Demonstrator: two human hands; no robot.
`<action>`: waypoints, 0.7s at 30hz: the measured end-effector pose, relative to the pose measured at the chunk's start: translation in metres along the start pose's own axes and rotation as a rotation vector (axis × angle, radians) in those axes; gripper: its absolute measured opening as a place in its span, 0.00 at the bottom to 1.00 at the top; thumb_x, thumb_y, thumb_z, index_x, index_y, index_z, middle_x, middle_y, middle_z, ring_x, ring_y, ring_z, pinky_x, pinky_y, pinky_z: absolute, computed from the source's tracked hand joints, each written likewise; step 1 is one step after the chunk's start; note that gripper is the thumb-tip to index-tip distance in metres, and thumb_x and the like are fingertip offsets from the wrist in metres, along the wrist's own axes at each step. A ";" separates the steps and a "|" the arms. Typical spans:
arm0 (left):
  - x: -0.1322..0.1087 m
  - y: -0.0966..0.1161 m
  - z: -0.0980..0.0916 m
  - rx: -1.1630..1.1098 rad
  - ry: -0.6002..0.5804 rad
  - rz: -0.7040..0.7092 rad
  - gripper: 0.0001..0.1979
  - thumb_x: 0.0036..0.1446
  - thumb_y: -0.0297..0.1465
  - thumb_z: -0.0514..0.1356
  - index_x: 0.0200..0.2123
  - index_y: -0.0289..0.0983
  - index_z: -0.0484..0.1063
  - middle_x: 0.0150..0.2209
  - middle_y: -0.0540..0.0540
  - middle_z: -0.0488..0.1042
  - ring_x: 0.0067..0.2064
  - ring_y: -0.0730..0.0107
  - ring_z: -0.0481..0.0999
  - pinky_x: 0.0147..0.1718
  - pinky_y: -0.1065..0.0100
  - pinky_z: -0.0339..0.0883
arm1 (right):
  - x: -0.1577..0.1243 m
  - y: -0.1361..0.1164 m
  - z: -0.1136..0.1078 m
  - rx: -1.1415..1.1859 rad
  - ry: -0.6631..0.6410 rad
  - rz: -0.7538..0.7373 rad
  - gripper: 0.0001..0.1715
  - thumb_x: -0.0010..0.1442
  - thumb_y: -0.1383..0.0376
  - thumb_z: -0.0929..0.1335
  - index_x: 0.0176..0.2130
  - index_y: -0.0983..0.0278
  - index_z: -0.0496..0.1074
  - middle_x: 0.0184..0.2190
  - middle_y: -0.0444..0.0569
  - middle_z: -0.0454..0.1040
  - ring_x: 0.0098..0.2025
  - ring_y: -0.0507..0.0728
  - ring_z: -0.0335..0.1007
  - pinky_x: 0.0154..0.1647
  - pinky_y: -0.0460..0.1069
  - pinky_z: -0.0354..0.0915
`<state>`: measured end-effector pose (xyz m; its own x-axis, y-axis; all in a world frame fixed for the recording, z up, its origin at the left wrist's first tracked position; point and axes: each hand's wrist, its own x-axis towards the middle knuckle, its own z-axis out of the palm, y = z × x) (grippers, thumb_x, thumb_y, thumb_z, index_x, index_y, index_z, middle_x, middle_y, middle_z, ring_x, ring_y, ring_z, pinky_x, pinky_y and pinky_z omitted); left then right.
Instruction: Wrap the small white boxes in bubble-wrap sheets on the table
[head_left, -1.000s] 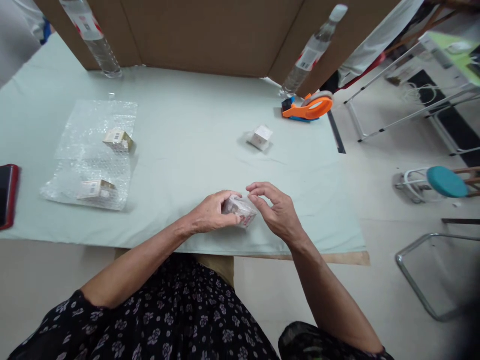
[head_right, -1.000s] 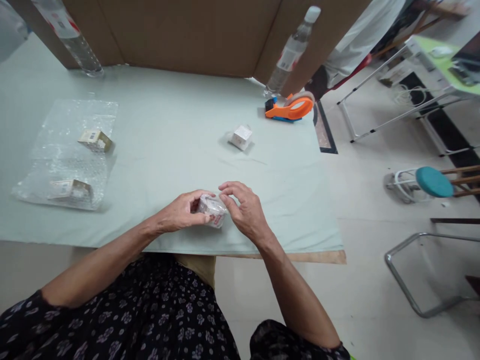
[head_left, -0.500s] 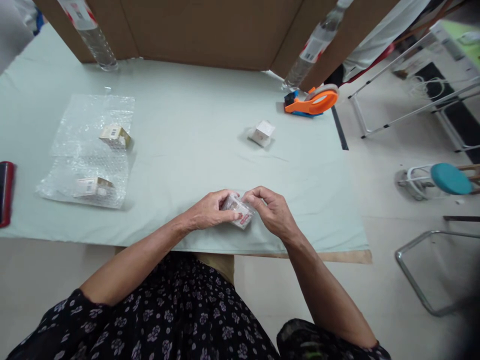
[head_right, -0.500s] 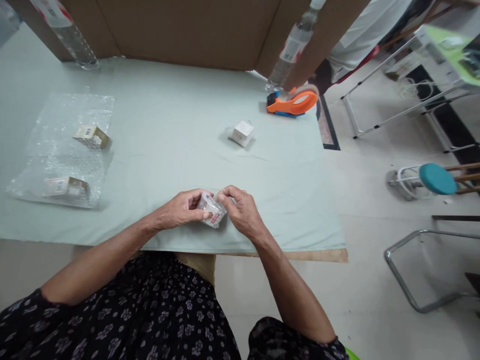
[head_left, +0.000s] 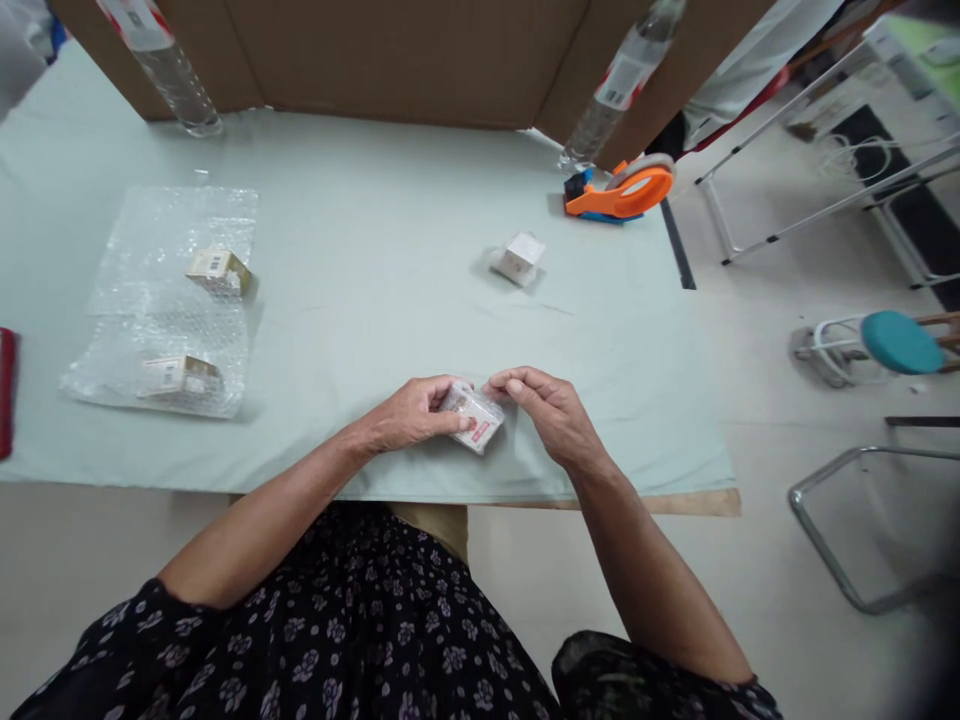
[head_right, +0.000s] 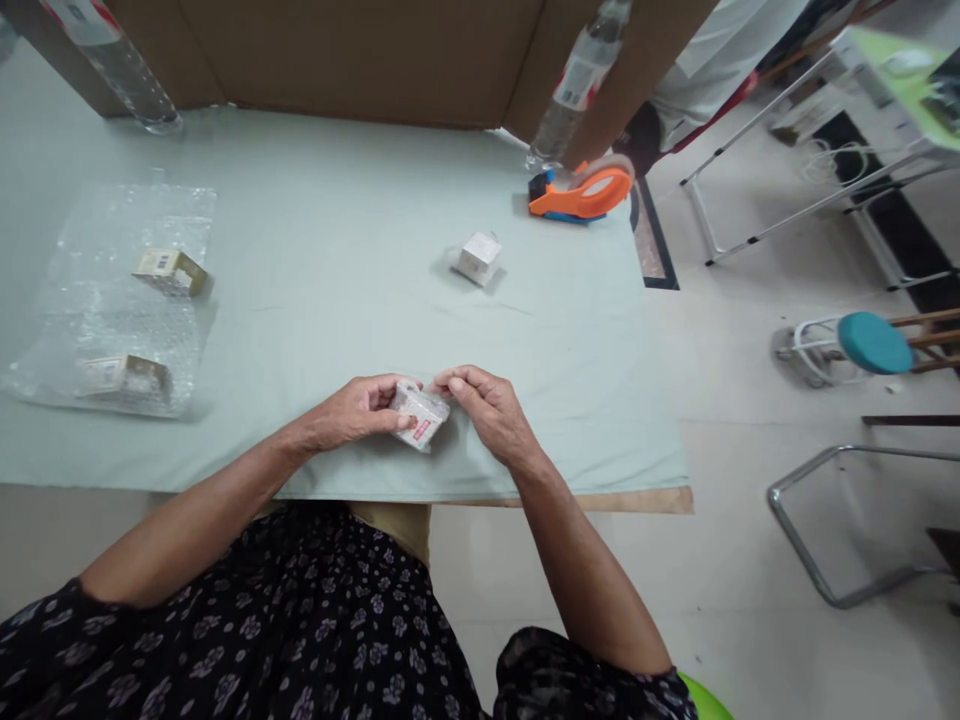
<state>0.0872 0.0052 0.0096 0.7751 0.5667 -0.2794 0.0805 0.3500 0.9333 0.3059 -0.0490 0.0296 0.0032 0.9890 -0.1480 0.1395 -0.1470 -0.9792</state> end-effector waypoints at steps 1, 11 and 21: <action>0.000 0.000 0.000 -0.003 0.005 -0.004 0.24 0.56 0.37 0.66 0.54 0.36 0.72 0.46 0.42 0.77 0.45 0.63 0.75 0.48 0.61 0.68 | -0.002 -0.001 -0.003 0.008 0.007 0.001 0.12 0.62 0.55 0.70 0.40 0.60 0.78 0.38 0.48 0.80 0.42 0.57 0.74 0.50 0.53 0.67; -0.002 0.004 0.003 0.007 -0.005 -0.004 0.21 0.56 0.35 0.66 0.52 0.36 0.73 0.45 0.43 0.76 0.45 0.65 0.75 0.47 0.63 0.67 | -0.001 -0.016 -0.007 -0.289 -0.094 0.004 0.11 0.55 0.60 0.73 0.39 0.61 0.79 0.37 0.47 0.80 0.40 0.57 0.73 0.47 0.53 0.66; -0.002 0.001 0.001 0.038 -0.023 -0.003 0.24 0.55 0.35 0.67 0.55 0.38 0.72 0.50 0.43 0.76 0.49 0.62 0.75 0.52 0.59 0.66 | 0.004 -0.005 -0.001 -0.105 -0.049 0.065 0.14 0.59 0.55 0.71 0.32 0.63 0.77 0.29 0.45 0.77 0.32 0.53 0.68 0.38 0.49 0.64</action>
<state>0.0868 0.0036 0.0115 0.7888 0.5487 -0.2772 0.1059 0.3228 0.9405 0.3062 -0.0441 0.0341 -0.0319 0.9750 -0.2199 0.2434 -0.2058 -0.9478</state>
